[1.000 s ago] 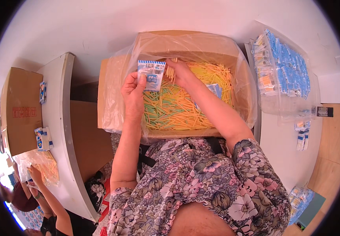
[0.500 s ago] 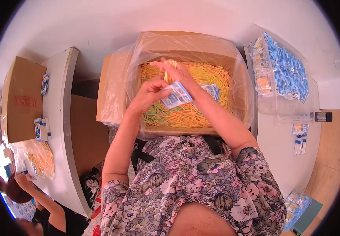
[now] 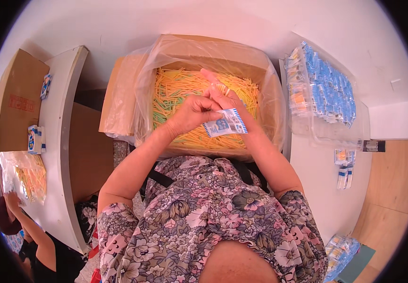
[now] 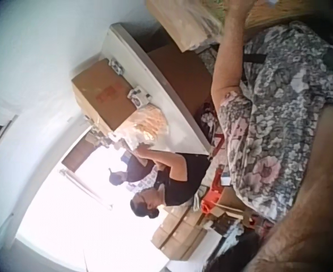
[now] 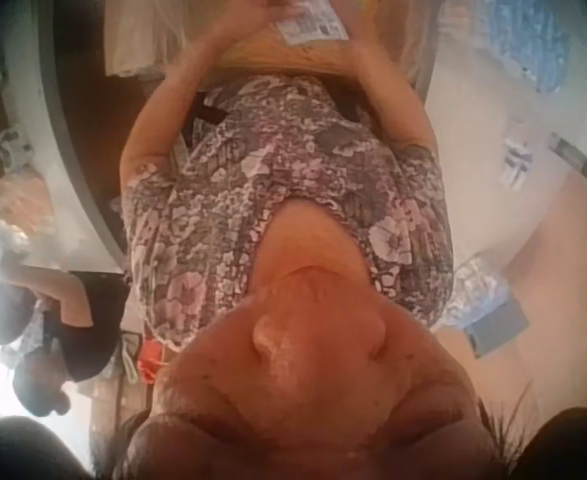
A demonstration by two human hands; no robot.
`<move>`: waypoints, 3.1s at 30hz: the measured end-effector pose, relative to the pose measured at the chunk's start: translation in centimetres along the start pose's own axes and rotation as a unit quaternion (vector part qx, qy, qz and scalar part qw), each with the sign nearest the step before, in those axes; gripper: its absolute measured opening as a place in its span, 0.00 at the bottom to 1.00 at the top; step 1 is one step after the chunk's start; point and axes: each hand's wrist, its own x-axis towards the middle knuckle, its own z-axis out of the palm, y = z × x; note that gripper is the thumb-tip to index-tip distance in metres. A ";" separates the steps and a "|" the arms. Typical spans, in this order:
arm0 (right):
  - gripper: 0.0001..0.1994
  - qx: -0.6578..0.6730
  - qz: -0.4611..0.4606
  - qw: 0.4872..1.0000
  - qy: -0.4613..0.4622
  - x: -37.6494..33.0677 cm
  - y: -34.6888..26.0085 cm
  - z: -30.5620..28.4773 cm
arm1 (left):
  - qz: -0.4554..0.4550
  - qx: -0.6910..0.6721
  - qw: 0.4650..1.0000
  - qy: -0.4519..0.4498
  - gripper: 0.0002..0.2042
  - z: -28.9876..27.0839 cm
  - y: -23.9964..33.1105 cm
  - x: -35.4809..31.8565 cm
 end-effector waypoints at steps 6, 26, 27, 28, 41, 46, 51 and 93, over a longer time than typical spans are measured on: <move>0.13 -0.309 -0.028 0.948 0.068 -1.3 -2.8 -2.7 | 0.064 0.217 0.974 0.004 0.03 1.2 1.5 0.7; 0.08 -0.332 0.113 0.936 0.021 -7.1 -3.3 -7.5 | -0.027 -0.004 0.996 0.088 0.06 0.1 -2.4 1.3; 0.08 -0.193 0.136 0.971 0.035 -6.9 -4.6 -7.3 | -0.028 -0.014 0.995 0.098 0.06 0.0 -2.6 1.2; 0.08 -0.192 0.137 0.971 0.037 -6.6 -5.4 -7.0 | -0.029 -0.024 0.994 0.107 0.06 0.0 -2.6 1.3; 0.13 -0.403 0.074 0.912 0.026 -4.9 -4.9 -4.9 | -0.093 -0.099 0.990 0.035 0.08 0.6 -0.3 1.3; 0.11 -0.428 0.100 0.897 0.031 -4.6 -5.4 -4.5 | -0.054 -0.018 0.997 0.045 0.08 0.1 -1.6 1.5; 0.06 -0.044 0.107 0.991 0.063 -5.1 -4.7 -5.9 | -0.009 -0.042 0.995 0.085 0.06 -0.6 -3.0 1.5; 0.12 -0.347 -0.225 0.907 0.077 -3.3 -6.8 -1.8 | -0.067 -0.089 0.993 0.031 0.10 -0.4 -2.2 1.3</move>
